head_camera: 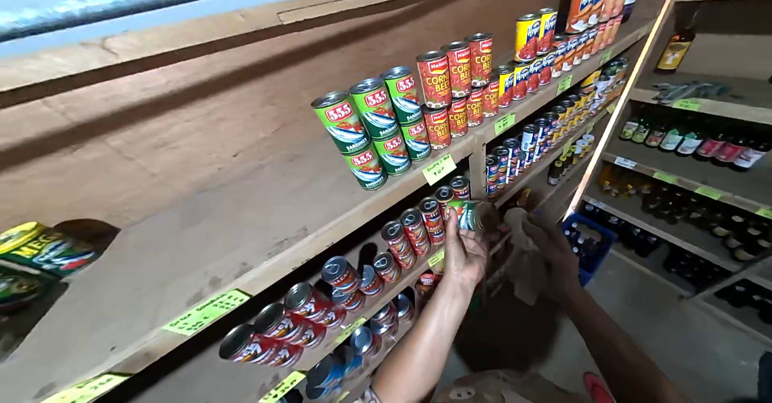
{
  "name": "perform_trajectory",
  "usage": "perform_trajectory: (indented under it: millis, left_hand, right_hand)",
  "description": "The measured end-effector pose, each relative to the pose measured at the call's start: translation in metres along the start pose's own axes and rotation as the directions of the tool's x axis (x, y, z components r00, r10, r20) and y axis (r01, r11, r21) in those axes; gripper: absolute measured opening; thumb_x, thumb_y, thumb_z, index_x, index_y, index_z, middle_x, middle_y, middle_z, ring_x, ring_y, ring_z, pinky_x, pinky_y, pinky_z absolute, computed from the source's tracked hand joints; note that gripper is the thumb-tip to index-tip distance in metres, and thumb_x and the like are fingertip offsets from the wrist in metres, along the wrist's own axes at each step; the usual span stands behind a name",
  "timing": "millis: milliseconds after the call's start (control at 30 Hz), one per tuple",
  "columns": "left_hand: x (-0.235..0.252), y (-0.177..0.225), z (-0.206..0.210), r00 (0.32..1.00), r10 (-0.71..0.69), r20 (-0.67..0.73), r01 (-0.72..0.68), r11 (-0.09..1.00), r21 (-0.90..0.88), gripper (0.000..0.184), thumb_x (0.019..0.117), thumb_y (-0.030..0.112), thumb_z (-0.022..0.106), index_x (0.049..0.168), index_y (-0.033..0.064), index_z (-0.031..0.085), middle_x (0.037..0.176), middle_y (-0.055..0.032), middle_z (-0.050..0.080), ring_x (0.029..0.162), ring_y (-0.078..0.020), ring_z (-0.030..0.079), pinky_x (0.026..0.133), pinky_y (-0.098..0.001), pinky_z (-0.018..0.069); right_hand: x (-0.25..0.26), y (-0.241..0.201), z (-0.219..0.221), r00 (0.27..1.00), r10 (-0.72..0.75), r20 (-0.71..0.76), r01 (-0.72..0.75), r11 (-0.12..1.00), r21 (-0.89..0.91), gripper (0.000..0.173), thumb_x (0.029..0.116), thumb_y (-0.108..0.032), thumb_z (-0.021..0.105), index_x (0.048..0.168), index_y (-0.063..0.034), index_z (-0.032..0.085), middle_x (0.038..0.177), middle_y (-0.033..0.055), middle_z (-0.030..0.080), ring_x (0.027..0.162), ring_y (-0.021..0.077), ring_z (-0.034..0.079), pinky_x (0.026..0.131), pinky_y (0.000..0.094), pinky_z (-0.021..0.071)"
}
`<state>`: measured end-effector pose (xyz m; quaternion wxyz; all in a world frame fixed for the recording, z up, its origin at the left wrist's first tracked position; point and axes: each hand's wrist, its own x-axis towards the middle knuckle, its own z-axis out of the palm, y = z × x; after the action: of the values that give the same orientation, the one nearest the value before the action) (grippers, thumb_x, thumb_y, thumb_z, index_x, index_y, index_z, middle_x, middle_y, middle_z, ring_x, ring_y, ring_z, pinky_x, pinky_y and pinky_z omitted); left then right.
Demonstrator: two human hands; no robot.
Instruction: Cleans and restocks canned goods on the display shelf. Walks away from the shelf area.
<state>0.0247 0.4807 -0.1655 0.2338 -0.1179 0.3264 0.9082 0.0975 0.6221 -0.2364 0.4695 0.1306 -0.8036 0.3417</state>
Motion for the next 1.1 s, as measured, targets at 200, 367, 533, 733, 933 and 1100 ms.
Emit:
perform_trajectory:
  millis: [200, 367, 533, 733, 933, 1100]
  left_hand:
    - [-0.006, -0.011, -0.001, 0.999, -0.044, -0.018, 0.045, 0.999, 0.007, 0.034, 0.1074, 0.043, 0.044, 0.101, 0.0128, 0.059, 0.084, -0.0015, 0.067, 0.075, -0.0103, 0.067, 0.069, -0.0257, 0.0569]
    - [-0.006, 0.001, -0.030, 0.766, 0.596, 0.240, -0.643, 0.718, 0.268, 0.035, 0.0917, -0.001, 0.057, 0.125, -0.0077, 0.051, 0.094, -0.0015, 0.070, 0.083, -0.0046, 0.069, 0.079, -0.0247, 0.0590]
    - [-0.060, 0.112, -0.032, 0.212, 0.886, 0.412, -0.865, -0.026, 0.500, 0.062, 0.0748, 0.032, 0.086, 0.117, -0.0046, 0.061, 0.102, 0.0044, 0.073, 0.094, 0.0012, 0.069, 0.084, -0.0228, 0.0599]
    - [-0.045, 0.246, -0.039, 0.495, 0.717, 0.491, -0.632, -0.091, 0.770, 0.049, 0.0799, 0.009, 0.082, 0.123, -0.0033, 0.065, 0.110, -0.0134, 0.073, 0.098, -0.0158, 0.072, 0.091, -0.0352, 0.0604]
    - [-0.005, 0.257, -0.046, 0.626, 0.649, 0.432, -0.558, -0.014, 0.830, 0.044, 0.0818, 0.014, 0.085, 0.121, 0.0004, 0.069, 0.106, -0.0112, 0.076, 0.094, -0.0168, 0.074, 0.090, -0.0386, 0.0615]
    - [-0.014, 0.256, -0.052, 0.688, 0.590, 0.423, -0.439, -0.126, 0.889, 0.081, 0.0755, 0.021, 0.091, 0.144, 0.0032, 0.050, 0.127, -0.0165, 0.066, 0.111, -0.0242, 0.068, 0.098, -0.0445, 0.0562]
  right_hand:
    - [0.021, -0.002, 0.024, 0.993, -0.091, 0.071, 0.101, 0.983, -0.154, 0.041, 0.1014, -0.018, 0.048, 0.130, 0.0068, 0.062, 0.139, 0.0319, 0.057, 0.131, 0.0401, 0.057, 0.109, 0.0439, 0.0462]
    - [0.024, -0.049, 0.015, 0.766, 0.489, 0.418, -0.563, 0.823, 0.070, 0.037, 0.0951, -0.018, 0.065, 0.122, 0.0069, 0.067, 0.113, 0.0232, 0.071, 0.103, 0.0312, 0.069, 0.092, 0.0497, 0.0553]
    - [0.016, -0.033, 0.016, 0.487, 0.435, 0.757, -0.670, 0.743, 0.004, 0.037, 0.0951, -0.011, 0.067, 0.127, 0.0064, 0.066, 0.123, 0.0260, 0.068, 0.116, 0.0356, 0.065, 0.104, 0.0528, 0.0485]
    - [0.013, -0.020, 0.023, 0.605, 0.392, 0.693, -0.620, 0.778, 0.101, 0.035, 0.0930, -0.012, 0.067, 0.124, 0.0052, 0.067, 0.114, 0.0211, 0.071, 0.104, 0.0270, 0.069, 0.095, 0.0479, 0.0537]
    - [-0.002, -0.011, 0.056, 0.736, 0.133, 0.663, -0.399, 0.877, 0.267, 0.038, 0.0904, -0.022, 0.064, 0.118, 0.0047, 0.071, 0.110, 0.0182, 0.074, 0.103, 0.0230, 0.071, 0.096, 0.0424, 0.0546]
    - [-0.013, -0.011, 0.079, 0.729, 0.080, 0.680, -0.471, 0.779, 0.414, 0.031, 0.0897, -0.016, 0.066, 0.114, 0.0029, 0.072, 0.107, 0.0120, 0.075, 0.100, 0.0091, 0.070, 0.094, 0.0284, 0.0558]
